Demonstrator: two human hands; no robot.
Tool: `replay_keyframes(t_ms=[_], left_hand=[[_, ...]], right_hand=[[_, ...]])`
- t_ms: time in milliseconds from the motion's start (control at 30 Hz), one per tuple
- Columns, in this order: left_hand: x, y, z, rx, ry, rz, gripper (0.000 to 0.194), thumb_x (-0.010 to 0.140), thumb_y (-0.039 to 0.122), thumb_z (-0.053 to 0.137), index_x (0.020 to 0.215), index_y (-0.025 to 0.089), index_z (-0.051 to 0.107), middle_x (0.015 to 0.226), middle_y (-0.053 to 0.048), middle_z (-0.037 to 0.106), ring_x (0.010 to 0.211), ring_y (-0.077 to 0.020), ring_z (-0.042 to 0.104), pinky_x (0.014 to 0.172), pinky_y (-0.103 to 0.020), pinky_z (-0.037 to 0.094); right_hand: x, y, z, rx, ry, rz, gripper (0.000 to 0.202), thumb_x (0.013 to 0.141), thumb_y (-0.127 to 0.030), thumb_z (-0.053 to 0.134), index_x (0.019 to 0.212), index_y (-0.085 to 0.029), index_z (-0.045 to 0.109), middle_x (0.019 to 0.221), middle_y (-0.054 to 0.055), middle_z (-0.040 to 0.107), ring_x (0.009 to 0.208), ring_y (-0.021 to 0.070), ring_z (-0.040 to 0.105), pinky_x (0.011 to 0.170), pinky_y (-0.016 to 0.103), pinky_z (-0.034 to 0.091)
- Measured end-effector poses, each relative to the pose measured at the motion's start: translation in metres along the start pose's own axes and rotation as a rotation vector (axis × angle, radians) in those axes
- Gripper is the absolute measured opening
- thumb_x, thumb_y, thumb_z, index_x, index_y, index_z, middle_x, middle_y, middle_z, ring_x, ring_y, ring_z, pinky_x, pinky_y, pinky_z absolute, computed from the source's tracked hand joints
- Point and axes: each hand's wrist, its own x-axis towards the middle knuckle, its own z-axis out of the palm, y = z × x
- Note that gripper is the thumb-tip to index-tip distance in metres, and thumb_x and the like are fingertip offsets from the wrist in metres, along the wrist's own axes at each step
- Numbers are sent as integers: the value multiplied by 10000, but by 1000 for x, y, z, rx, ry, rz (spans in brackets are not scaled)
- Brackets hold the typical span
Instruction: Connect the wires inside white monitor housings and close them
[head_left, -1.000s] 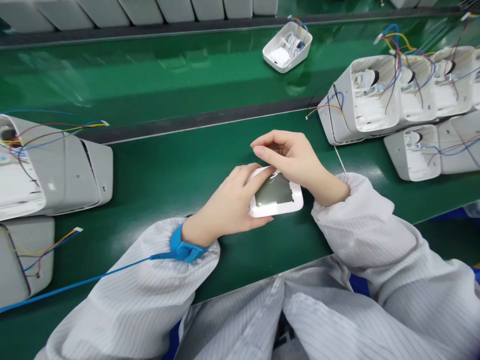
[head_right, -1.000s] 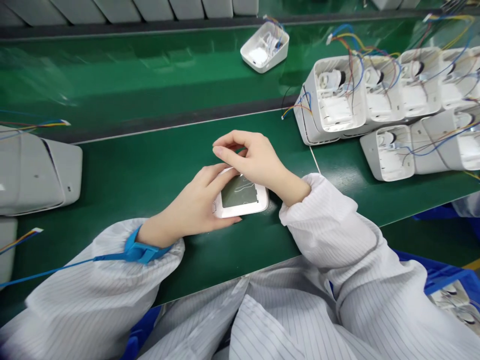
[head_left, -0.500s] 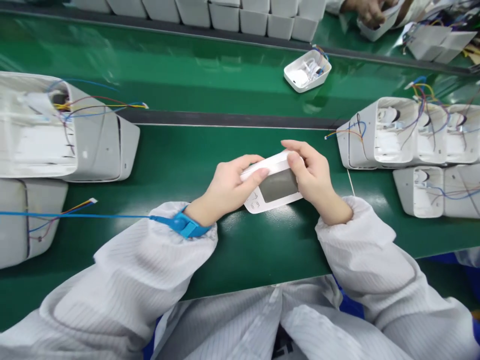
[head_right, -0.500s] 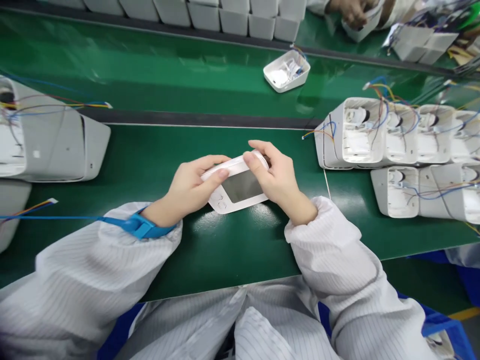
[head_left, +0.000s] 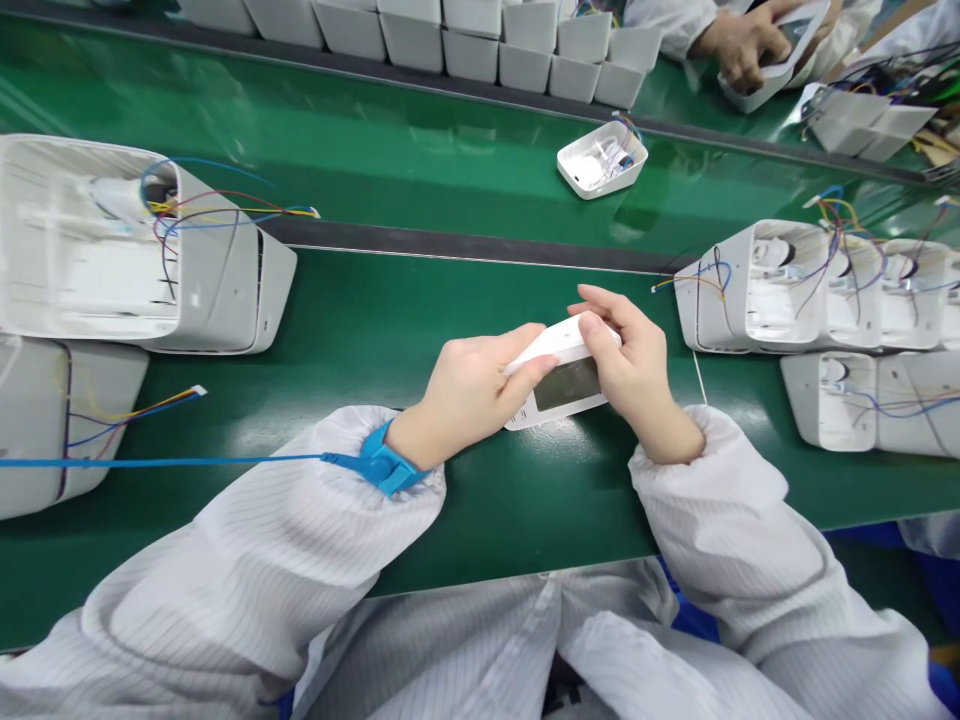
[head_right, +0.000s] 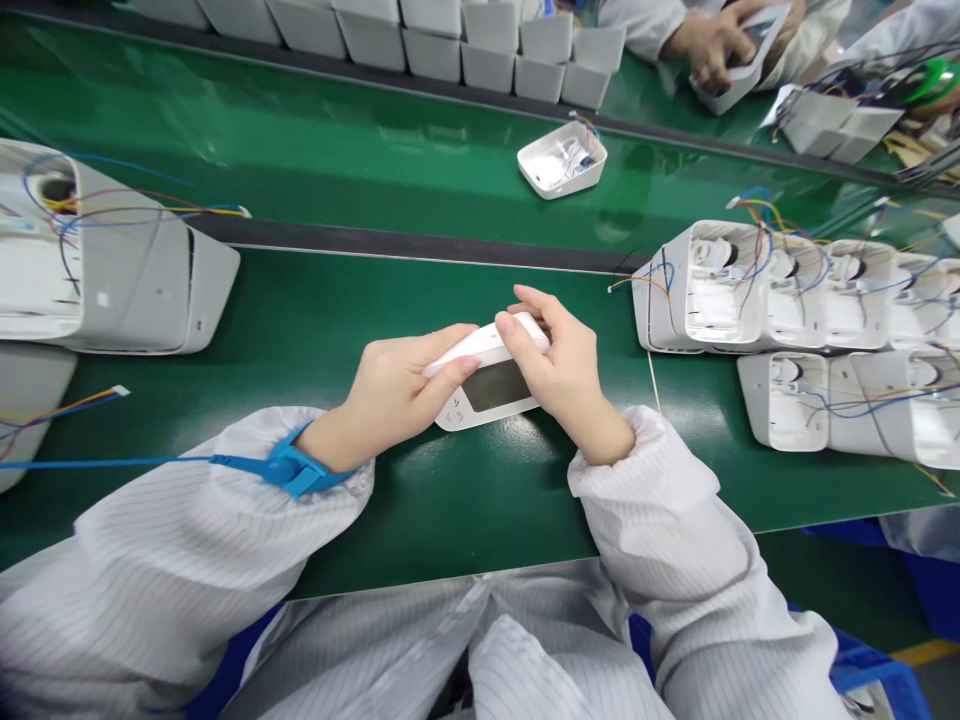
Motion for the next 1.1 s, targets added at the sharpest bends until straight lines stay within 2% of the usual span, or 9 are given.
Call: replay_keyframes(t_ms=[167,267,433,533,600,667,767,867,1100], left_hand=[[-5,4,3,71,-21,29,445,1031,456,394,1225,161,664,783,-29,723,653,-142,638,609,-264,423],[-6,8,5,42,4,29,426,1036,440,388,1185,163,675,755,-16,711,601,-123,604,575,-255,409],[-6,7,7,-47,17,-7,380,1025,410,434,1186,172,683,847,-18,737,669,-127,629,623,-254,431],[-4,0,10,-159,29,-98,367,1009,432,469,1170,194,698,948,-19,752,765,-143,661,680,-254,458],[-2,-7,12,-241,84,-182,372,995,469,495,1141,206,715,982,-15,755,802,-148,670,695,-249,469],[0,-12,14,-316,138,-248,383,977,498,520,1099,203,732,979,-15,755,823,-152,671,702,-242,478],[1,-13,14,-371,131,-287,396,973,511,520,1055,193,742,917,-14,742,784,-147,652,661,-241,465],[-1,-11,14,-370,101,-282,382,987,495,498,1059,204,736,843,2,713,714,-129,617,619,-242,437],[0,-15,15,-355,136,-236,382,976,504,521,1108,208,725,962,-15,744,801,-154,660,671,-251,473]], right_hand=[[0,-1,-3,-44,-7,-50,398,913,-578,600,909,-207,746,879,37,745,795,192,678,729,322,537],[3,0,-4,-54,-31,-52,394,904,-580,615,843,-214,748,822,24,734,762,183,667,708,309,524],[6,2,-4,-5,-48,-43,438,901,-618,608,867,-208,758,851,33,746,798,190,685,737,311,536],[5,6,-2,-3,-27,-21,567,930,-697,500,1073,-202,736,992,66,755,899,216,701,827,349,548],[5,9,-1,-81,-35,-13,685,928,-762,414,1198,-196,691,1103,101,739,980,248,697,870,381,541],[7,11,-1,-199,-107,7,762,908,-814,361,1169,-183,699,1074,120,740,952,273,698,822,385,538],[11,12,-1,-322,-214,40,827,879,-866,307,987,-165,733,843,106,736,769,259,684,669,344,495],[15,13,-2,-345,-219,24,860,857,-896,278,887,-162,725,745,91,705,685,234,651,606,320,444],[13,21,0,-252,-167,-27,792,894,-842,343,1053,-169,730,876,90,734,791,244,678,710,348,503]])
